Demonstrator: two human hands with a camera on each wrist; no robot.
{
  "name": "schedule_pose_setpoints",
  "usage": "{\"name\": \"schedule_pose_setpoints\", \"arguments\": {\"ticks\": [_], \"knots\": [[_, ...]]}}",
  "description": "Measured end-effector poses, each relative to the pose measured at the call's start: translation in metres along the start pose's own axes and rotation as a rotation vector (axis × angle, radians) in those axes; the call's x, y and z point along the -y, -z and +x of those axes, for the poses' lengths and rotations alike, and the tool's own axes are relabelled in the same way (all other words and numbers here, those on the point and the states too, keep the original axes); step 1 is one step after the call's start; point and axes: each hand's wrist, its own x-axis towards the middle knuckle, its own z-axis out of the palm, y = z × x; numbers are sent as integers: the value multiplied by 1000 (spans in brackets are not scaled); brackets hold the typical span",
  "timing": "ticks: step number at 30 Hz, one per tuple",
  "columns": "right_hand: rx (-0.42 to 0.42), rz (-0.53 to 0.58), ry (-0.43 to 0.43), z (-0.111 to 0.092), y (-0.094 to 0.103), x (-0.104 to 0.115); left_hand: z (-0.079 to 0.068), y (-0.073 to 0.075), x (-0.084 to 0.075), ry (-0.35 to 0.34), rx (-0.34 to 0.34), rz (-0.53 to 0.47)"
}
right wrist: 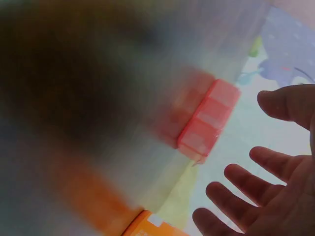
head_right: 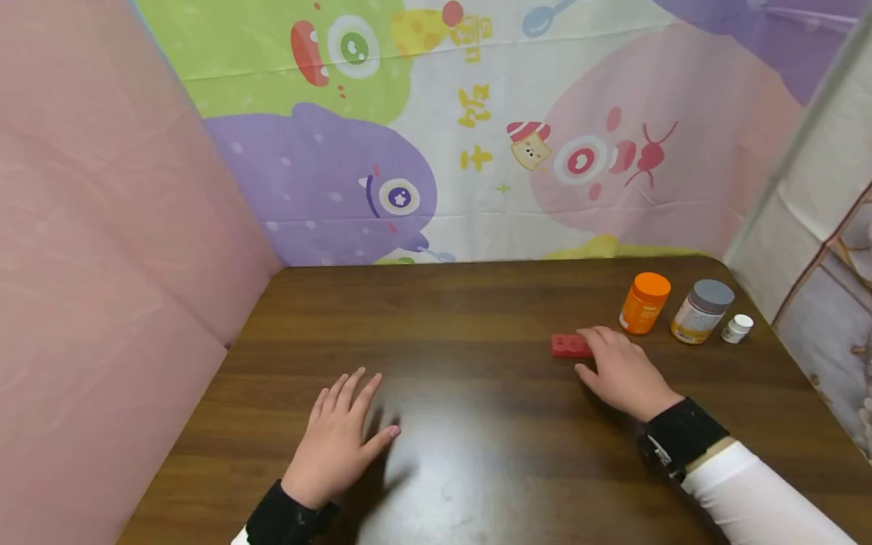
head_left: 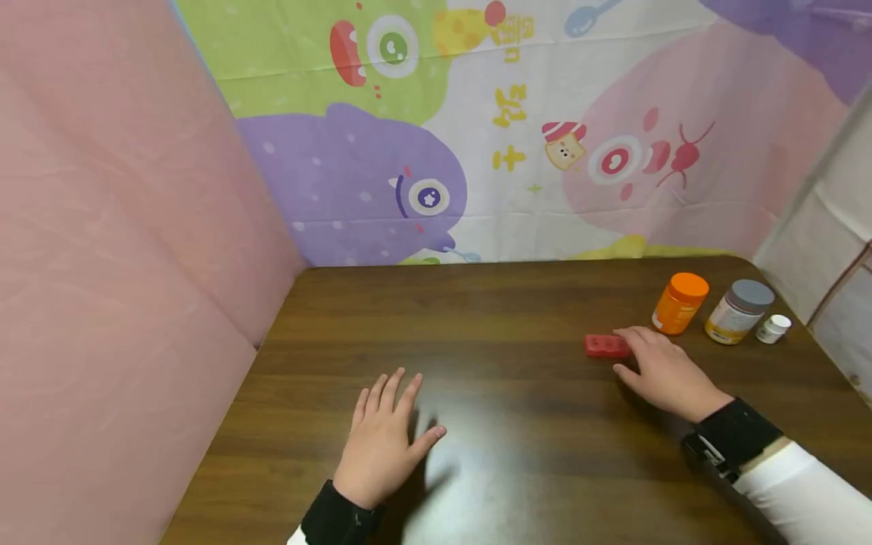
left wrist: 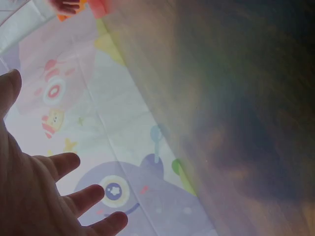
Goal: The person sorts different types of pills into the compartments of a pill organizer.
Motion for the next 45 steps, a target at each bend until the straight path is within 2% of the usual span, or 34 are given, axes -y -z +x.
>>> {"name": "schedule_pose_setpoints", "arguments": {"ticks": [7, 12, 19, 23, 27, 30, 36, 40, 45], "knots": [[94, -23, -2, 24, -10, -20, 4, -2, -5, -14, -6, -11], [127, 6, 4, 26, -19, -26, 7, -5, -7, -41, -2, 8], [147, -10, 27, 27, -20, -19, 10, -7, -11, -54, 9, -4], [176, 7, 45, 27, -22, -5, 16, -7, -15, -99, 14, -12], [201, 57, 97, 27, -23, 25, 30, -10, -23, -149, 32, -26], [226, 74, 147, 28, -26, 49, 45, -14, -30, -186, 80, -24], [259, 76, 227, 29, -33, 89, 71, -29, -49, -275, 189, 43], [266, 72, 253, 27, -38, 101, 81, -37, -63, -327, 224, 68], [240, 90, 278, 26, -44, 105, 90, -49, -77, -398, 221, 92]]}}
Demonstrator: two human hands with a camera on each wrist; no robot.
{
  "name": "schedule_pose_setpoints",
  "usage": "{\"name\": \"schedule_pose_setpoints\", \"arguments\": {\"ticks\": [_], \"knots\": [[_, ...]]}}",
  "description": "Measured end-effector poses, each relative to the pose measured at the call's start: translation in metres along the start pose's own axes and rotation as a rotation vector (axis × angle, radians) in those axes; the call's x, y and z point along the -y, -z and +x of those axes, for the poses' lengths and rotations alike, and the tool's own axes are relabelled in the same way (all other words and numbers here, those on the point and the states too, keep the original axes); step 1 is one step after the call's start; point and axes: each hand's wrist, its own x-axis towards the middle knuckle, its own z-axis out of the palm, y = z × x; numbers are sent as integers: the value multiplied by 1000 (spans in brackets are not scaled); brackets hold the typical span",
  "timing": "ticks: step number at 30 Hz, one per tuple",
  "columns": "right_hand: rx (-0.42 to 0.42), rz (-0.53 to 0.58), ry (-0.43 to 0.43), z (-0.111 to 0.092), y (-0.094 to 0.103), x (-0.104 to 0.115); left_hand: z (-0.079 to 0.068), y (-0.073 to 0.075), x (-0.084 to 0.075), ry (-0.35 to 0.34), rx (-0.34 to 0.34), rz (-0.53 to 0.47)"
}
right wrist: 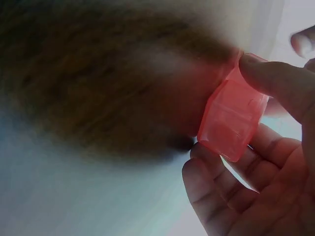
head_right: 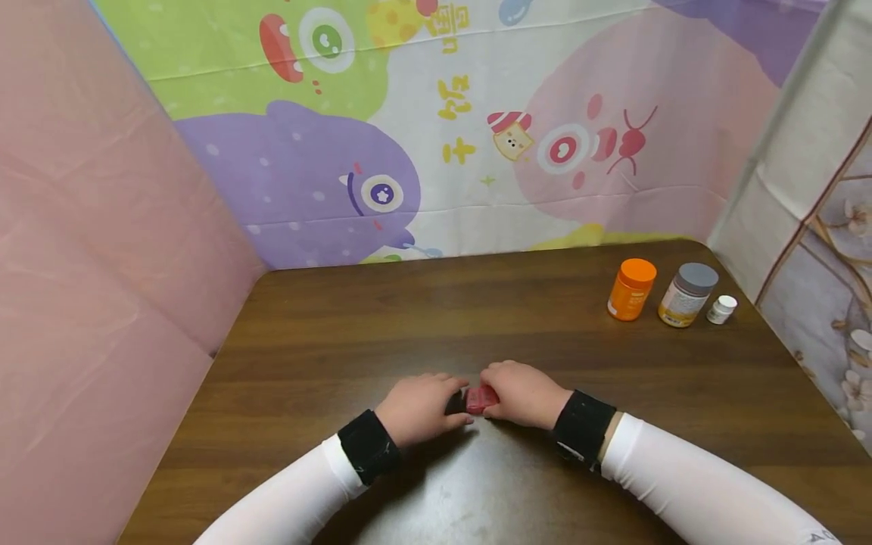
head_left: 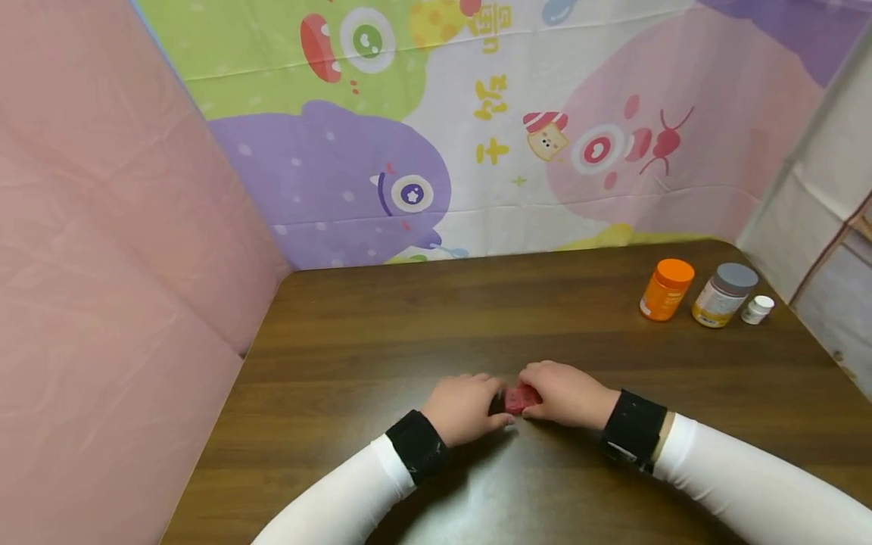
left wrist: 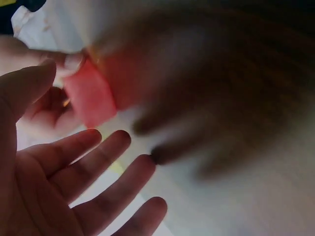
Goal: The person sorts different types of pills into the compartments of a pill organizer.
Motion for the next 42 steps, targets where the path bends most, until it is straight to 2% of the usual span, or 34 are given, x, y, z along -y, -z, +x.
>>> {"name": "schedule_pose_setpoints", "arguments": {"ticks": [3, 9, 19, 22, 28, 31, 37, 42], "knots": [[-14, -8, 22, 1, -1, 1, 6, -4, -3, -38, -28, 17], [-17, -21, 37, 2, 0, 2, 11, -6, -6, -66, -95, 30], [-8, -25, 47, 1, 2, 0, 15, -4, -10, -88, -144, 46], [-5, -20, 44, 1, 3, -2, 16, -3, -9, -96, -139, 38], [-5, -18, 30, 0, 2, -3, 21, 5, -5, -35, -89, -37], [2, -12, 26, 0, 2, -4, 24, 10, -3, 18, -98, -69], [-1, -8, 27, 1, 1, -5, 36, 15, 0, 119, -163, -67], [-13, -5, 21, 0, -1, -6, 45, 12, -1, 181, -125, -32]]}}
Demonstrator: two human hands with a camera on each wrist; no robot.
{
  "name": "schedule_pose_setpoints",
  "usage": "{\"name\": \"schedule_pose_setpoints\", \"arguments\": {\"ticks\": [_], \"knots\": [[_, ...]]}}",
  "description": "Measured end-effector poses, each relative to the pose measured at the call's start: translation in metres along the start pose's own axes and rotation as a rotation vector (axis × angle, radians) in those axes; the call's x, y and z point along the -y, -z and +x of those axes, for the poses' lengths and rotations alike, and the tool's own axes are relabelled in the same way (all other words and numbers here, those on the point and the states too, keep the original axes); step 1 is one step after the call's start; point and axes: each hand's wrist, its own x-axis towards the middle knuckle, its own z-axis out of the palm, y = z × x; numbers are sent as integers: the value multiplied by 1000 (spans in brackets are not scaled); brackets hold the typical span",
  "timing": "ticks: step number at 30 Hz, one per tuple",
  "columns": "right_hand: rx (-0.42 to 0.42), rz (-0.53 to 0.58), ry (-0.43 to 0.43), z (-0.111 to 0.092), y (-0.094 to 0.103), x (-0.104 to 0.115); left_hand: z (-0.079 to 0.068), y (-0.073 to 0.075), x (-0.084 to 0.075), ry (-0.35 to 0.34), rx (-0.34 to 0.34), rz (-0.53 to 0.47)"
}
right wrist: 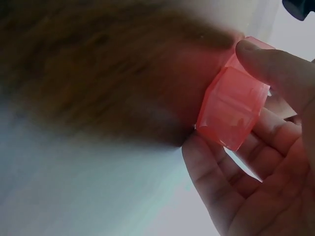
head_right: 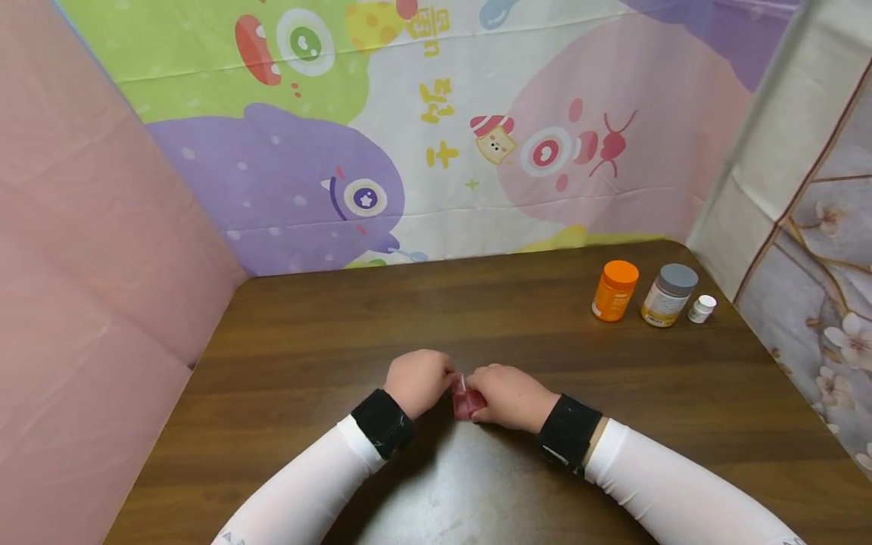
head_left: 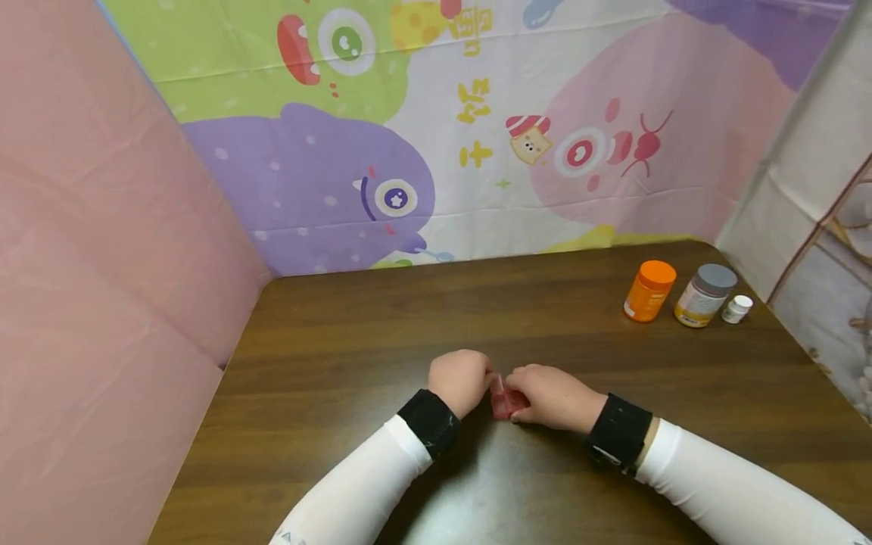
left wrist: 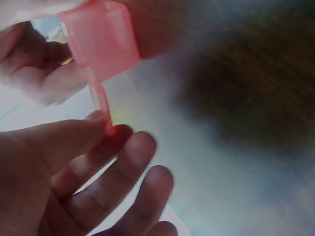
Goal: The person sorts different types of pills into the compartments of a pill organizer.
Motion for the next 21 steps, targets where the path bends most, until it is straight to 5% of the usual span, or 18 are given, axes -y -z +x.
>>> {"name": "schedule_pose_setpoints", "arguments": {"ticks": [12, 21], "knots": [[8, -5, -1, 1, -2, 3, 1, -6, 0, 9, 41, 20], [8, -40, -13, -2, -3, 2, -32, 16, -4, 1, -75, 19]]}}
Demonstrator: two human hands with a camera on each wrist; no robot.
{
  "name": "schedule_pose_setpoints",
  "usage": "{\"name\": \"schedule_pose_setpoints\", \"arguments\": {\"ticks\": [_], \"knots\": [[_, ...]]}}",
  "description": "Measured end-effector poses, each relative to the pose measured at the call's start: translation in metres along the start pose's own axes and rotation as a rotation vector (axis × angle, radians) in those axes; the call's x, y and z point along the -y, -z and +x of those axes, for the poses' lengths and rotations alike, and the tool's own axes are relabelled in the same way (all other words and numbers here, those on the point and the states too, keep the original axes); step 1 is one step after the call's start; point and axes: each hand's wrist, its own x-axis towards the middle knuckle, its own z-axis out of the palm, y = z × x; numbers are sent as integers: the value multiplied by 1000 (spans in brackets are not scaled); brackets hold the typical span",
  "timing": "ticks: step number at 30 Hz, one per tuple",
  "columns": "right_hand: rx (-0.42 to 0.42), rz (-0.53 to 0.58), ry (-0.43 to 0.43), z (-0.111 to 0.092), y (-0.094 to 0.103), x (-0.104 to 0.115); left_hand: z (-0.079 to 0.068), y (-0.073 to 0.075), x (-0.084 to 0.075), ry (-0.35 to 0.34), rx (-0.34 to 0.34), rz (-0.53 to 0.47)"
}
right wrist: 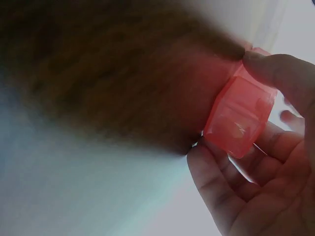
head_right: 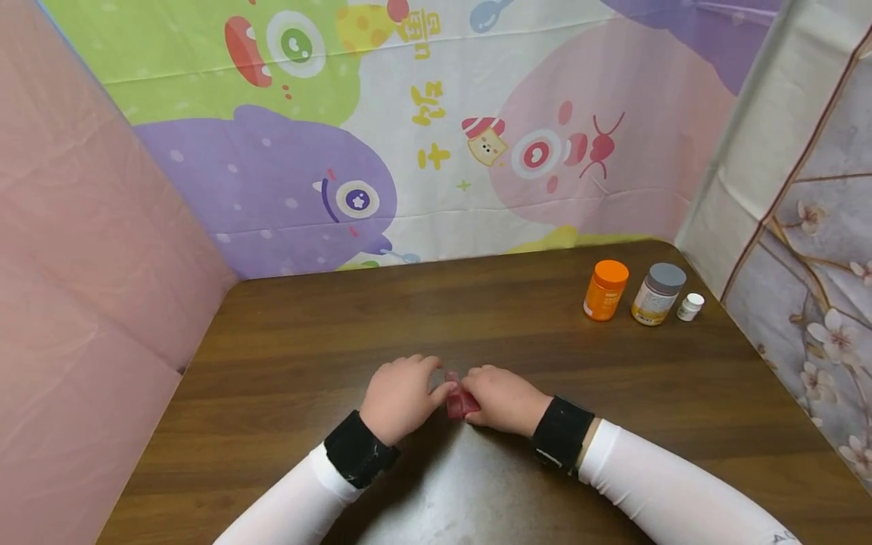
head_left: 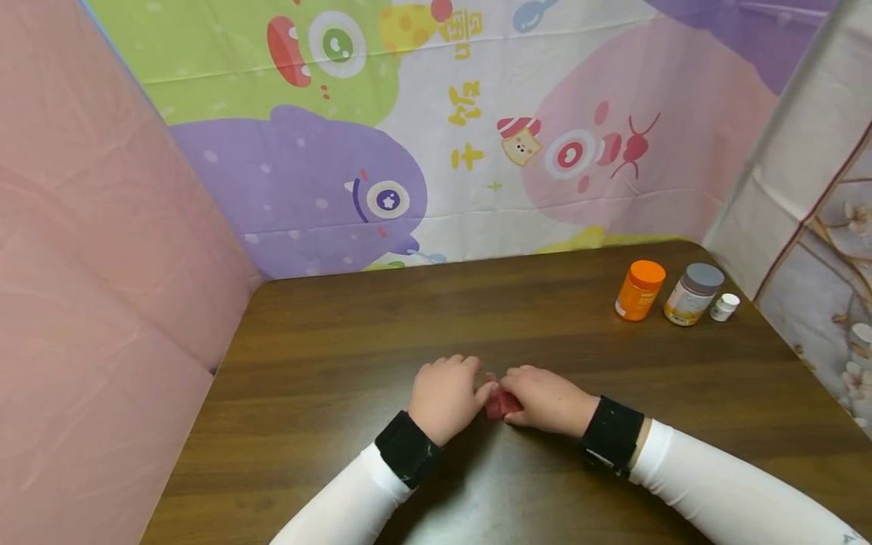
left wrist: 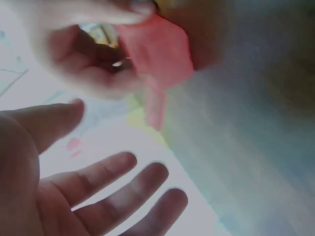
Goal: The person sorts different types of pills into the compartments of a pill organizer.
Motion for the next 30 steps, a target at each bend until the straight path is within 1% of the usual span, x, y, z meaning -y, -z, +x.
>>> {"name": "schedule_pose_setpoints", "arguments": {"ticks": [2, 6, 8, 11, 13, 16, 18, 20, 23, 27, 30], "knots": [[-17, -9, 2, 0, -1, 1, -12, 7, 2, 13, -9, -11], [-39, -36, 18, 2, -5, 4, -39, 19, 8, 69, -10, -58], [-40, -39, 9, 2, -5, 5, -52, 23, 12, 96, -10, -69], [-38, -27, -43, 1, -4, 6, -69, 25, 18, 111, -28, -72], [-29, -2, -98, -2, 1, 6, -78, 25, 20, 119, -48, -73], [-35, 22, -167, -10, 9, 3, -89, 24, 23, 136, -76, -81], [-59, 31, -210, -16, 18, -1, -94, 22, 25, 151, -86, -85], [-107, 29, -241, -21, 27, -9, -98, 21, 27, 166, -88, -83], [-209, 13, -292, -28, 45, -28, -100, 18, 30, 178, -77, -66], [-396, -40, -337, -38, 69, -65, -102, 14, 32, 176, -50, -46], [-520, -68, -370, -46, 86, -95, -102, 12, 33, 163, -36, -49]]}}
